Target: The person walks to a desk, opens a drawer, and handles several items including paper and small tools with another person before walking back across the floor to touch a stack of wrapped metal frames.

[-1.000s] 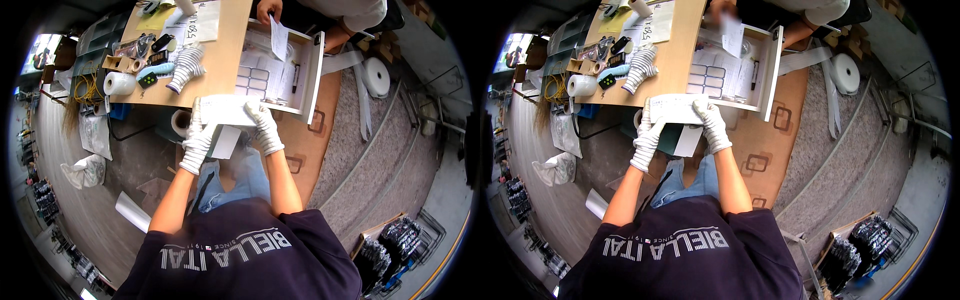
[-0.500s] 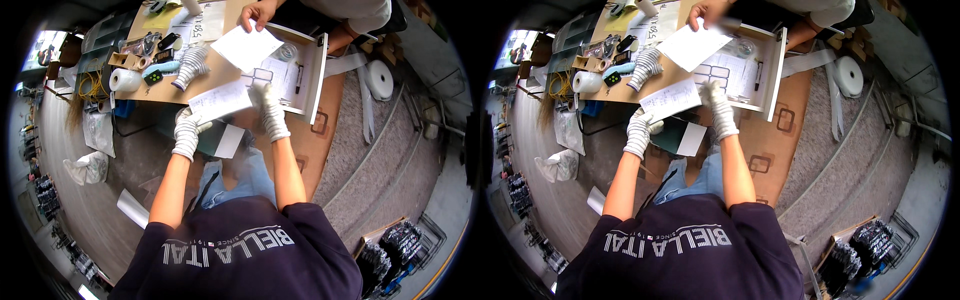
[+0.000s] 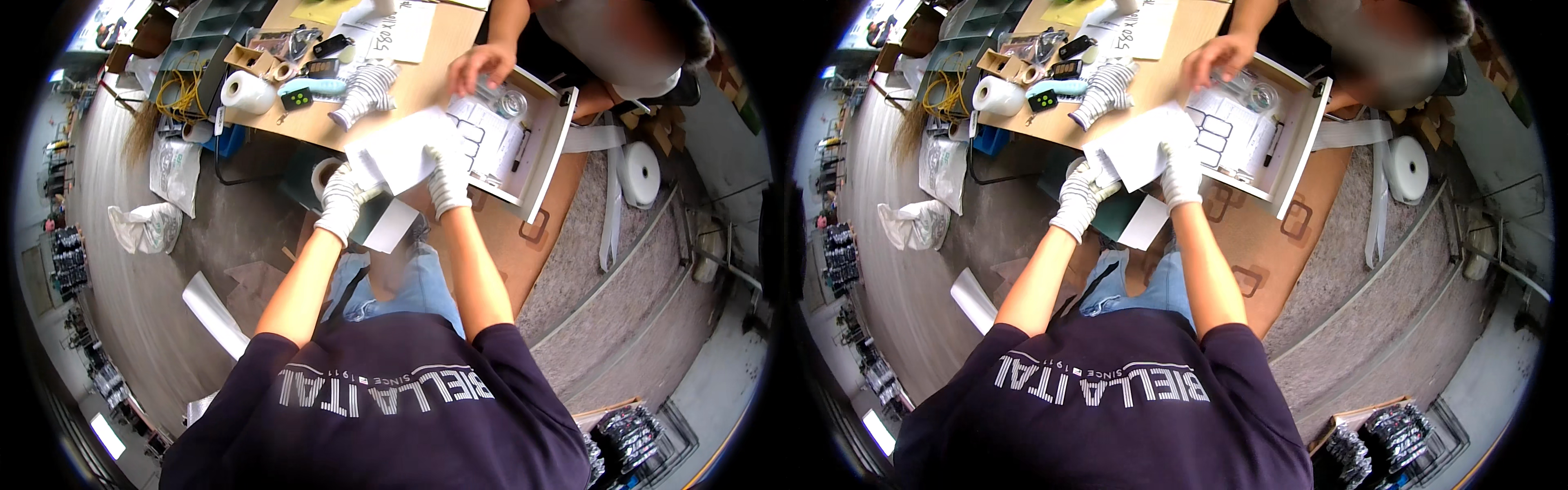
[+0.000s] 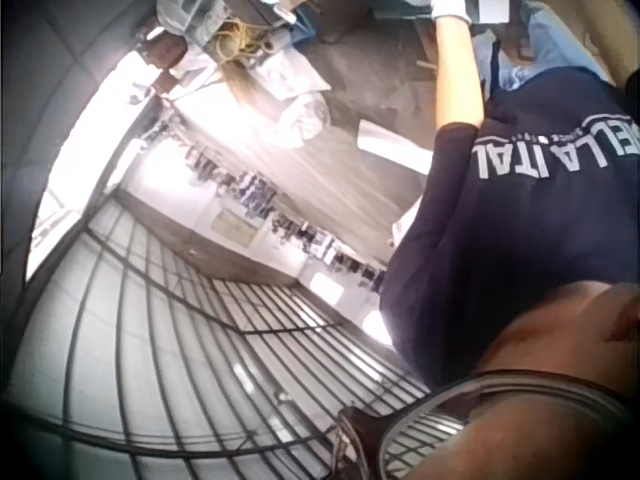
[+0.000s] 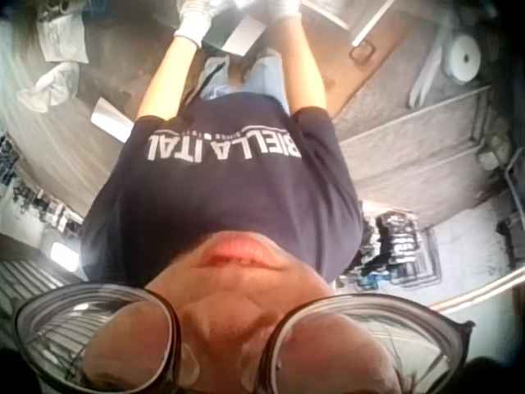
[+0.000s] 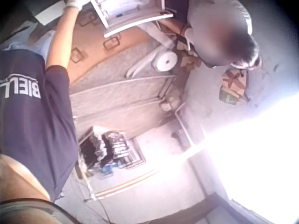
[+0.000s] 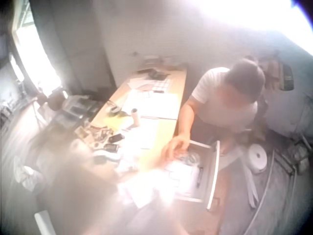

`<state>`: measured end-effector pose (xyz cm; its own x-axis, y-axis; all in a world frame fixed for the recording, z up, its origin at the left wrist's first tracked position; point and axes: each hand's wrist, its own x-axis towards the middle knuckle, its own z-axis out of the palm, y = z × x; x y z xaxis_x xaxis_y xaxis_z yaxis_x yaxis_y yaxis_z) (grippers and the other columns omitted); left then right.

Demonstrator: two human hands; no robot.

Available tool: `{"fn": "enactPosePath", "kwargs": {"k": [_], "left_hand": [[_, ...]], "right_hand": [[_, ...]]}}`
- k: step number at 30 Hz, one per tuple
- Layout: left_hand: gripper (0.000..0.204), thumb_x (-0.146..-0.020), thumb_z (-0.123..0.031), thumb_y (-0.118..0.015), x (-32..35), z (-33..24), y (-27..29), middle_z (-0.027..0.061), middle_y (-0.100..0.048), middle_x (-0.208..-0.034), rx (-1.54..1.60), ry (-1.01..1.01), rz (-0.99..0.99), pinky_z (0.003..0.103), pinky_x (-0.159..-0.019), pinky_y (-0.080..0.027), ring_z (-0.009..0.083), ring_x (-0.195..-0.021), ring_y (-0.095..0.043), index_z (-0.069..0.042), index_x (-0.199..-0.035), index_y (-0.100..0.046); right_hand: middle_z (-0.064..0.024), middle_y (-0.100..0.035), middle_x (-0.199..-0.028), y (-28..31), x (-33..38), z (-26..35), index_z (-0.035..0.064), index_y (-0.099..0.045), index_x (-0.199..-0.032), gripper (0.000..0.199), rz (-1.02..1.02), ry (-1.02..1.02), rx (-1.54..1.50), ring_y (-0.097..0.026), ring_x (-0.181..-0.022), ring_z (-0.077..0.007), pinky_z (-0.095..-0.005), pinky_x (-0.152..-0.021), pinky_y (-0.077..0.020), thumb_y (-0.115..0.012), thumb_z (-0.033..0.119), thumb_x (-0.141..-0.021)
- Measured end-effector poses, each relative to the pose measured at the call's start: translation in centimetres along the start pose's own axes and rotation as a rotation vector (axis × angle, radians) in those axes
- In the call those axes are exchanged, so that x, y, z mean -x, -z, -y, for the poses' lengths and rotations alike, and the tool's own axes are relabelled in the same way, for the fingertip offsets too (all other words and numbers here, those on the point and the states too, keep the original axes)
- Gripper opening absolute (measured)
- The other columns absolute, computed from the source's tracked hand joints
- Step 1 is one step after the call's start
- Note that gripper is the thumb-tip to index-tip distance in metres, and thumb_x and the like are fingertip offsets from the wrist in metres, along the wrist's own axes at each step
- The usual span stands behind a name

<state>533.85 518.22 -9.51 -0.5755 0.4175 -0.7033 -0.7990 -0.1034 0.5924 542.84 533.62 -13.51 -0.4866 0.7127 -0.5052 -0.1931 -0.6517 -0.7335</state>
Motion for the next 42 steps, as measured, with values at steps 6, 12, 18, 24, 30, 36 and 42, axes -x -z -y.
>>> {"fn": "enactPosePath", "kwargs": {"k": [6, 12, 18, 24, 30, 36, 42], "left_hand": [[0.035, -0.082, -0.014, -0.057, -5.9, 3.8, 4.6, 0.0066, -0.057, -0.105, -0.332, -0.238, 0.094, 0.037, -0.073, -0.051, 0.0205, -0.092, -0.057, -0.010, -0.115, -0.049], [0.029, -0.073, -0.007, -0.068, -2.2, 0.7, 1.3, 0.0035, -0.062, -0.089, -0.480, -0.257, 0.075, 0.027, -0.069, -0.046, 0.0128, -0.076, -0.056, -0.004, -0.100, -0.058], [0.012, -0.074, 0.000, -0.066, -2.2, -1.2, 0.3, 0.0031, -0.064, -0.085, -0.283, -0.578, 0.288, 0.023, -0.075, -0.046, 0.0097, -0.077, -0.058, -0.003, -0.085, -0.063], [0.030, -0.072, 0.011, -0.059, -2.4, -2.3, -0.3, 0.0066, -0.060, -0.106, -0.428, -0.503, 0.242, 0.025, -0.086, -0.042, 0.0139, -0.097, -0.055, -0.003, -0.099, -0.060], [0.023, -0.071, 0.011, -0.060, -4.5, -2.1, 0.2, 0.0068, -0.063, -0.098, -0.392, -0.629, 0.249, 0.023, -0.083, -0.044, 0.0128, -0.090, -0.057, 0.000, -0.091, -0.062], [0.026, -0.072, 0.010, -0.061, -4.8, -1.4, 1.8, 0.0047, -0.062, -0.098, -0.429, -0.580, 0.129, 0.022, -0.080, -0.045, 0.0109, -0.087, -0.058, -0.004, -0.094, -0.061], [0.032, -0.071, 0.008, -0.063, -5.5, -2.1, 2.3, 0.0035, -0.060, -0.100, -0.367, -0.564, 0.187, 0.022, -0.081, -0.045, 0.0099, -0.090, -0.055, -0.004, -0.100, -0.059]], "right_hand": [[-0.0079, -0.055, -0.107, -1.7, 4.2, -1.0, 0.0013, -0.046, -0.118, 0.048, 0.021, 0.038, 0.110, -0.051, -0.095, -0.0164, -0.0281, -0.084, -0.0405, -0.065, 0.009, -0.074], [-0.0071, -0.049, -0.112, -1.6, 3.8, 3.1, 0.0053, -0.035, -0.127, 0.064, -0.126, 0.576, 0.700, -0.049, -0.096, -0.0147, -0.0264, -0.082, -0.0414, -0.068, 0.008, -0.072], [-0.0059, -0.057, -0.111, -1.2, 2.8, 7.8, 0.0021, -0.057, -0.111, 0.040, 0.635, -0.033, 0.498, -0.053, -0.098, -0.0117, -0.0242, -0.084, -0.0420, -0.065, 0.013, -0.073], [-0.0080, -0.061, -0.104, -1.2, 1.1, 3.4, 0.0024, -0.064, -0.095, 0.022, 0.421, 0.271, 0.459, -0.053, -0.100, -0.0148, -0.0260, -0.087, -0.0406, -0.058, 0.000, -0.075], [-0.0044, -0.062, -0.093, -2.0, 1.6, 2.5, 0.0001, -0.059, -0.103, 0.029, 0.364, 0.266, 0.451, -0.057, -0.086, -0.0113, -0.0243, -0.080, -0.0445, -0.058, 0.001, -0.074], [-0.0052, -0.061, -0.094, -1.5, 2.0, 0.9, 0.0010, -0.063, -0.092, 0.020, 0.281, 0.193, 0.250, -0.055, -0.089, -0.0125, -0.0243, -0.083, -0.0412, -0.055, -0.004, -0.074], [-0.0058, -0.062, -0.090, -2.1, 2.3, 0.6, 0.0011, -0.062, -0.095, 0.023, 0.218, 0.301, 0.384, -0.058, -0.081, -0.0113, -0.0229, -0.075, -0.0468, -0.060, 0.001, -0.072]]}}
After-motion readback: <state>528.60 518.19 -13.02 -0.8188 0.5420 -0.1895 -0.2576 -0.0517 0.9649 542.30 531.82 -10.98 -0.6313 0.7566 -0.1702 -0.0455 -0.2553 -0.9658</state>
